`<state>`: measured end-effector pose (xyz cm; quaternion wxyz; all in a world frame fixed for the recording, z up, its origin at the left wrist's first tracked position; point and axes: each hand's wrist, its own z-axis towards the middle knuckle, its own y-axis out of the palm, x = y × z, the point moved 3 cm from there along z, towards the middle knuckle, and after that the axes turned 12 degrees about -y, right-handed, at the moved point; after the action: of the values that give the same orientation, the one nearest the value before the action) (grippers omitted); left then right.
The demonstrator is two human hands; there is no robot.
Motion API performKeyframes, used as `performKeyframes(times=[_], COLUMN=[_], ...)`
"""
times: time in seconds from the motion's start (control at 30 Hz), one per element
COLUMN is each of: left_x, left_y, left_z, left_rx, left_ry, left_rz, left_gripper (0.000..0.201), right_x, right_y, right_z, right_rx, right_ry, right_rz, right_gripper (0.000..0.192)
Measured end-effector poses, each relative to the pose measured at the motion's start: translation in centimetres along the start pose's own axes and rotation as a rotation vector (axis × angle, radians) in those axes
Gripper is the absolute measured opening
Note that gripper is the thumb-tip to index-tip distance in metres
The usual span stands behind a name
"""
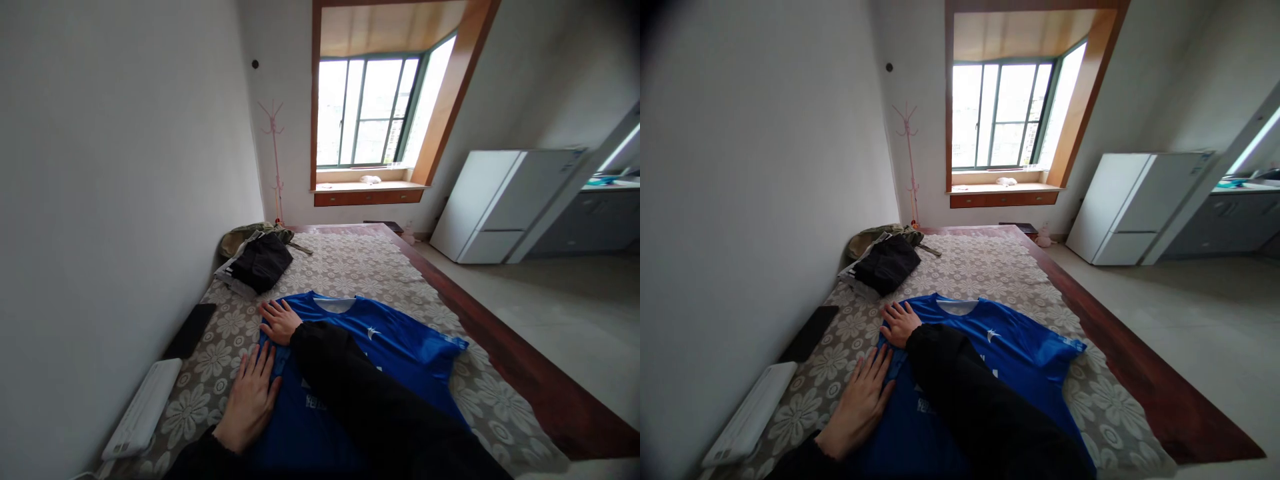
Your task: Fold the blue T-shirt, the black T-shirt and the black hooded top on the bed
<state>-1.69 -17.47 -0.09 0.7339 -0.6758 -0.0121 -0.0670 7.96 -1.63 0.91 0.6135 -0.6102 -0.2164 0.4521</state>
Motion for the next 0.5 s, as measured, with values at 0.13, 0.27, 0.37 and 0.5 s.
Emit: performKeyframes(times=[0.13,0.27,0.37,0.5], left_x=[0.5,2.6,6.0,13.8], left_y=[-1.7,-4.8,-6.4,-6.7], left_z=[0.4,1.7,3.1,5.0], left_rx=[-0.126,-0.222,-0.265,-0.314], left_ry=[-0.060,-0.009,0.121,0.404], left_rz=[0.049,0.100,0.117,-0.001], left_gripper=[0.067,0.063,0.058,0.054], right_x=[-0.8,-2.5,-2.1,2.7], right_y=[-1.7,-5.0,-8.0,-11.5], right_z=[-0.2,-5.5,-13.8,-28.1], right_rx=[-0.014,0.106,0.207,0.351], right_ry=[0.015,0.039,0.093,0.512], right_rz=[0.035,0.055,0.073,-0.027], right_gripper=[0.066,0.065,0.052,0.037])
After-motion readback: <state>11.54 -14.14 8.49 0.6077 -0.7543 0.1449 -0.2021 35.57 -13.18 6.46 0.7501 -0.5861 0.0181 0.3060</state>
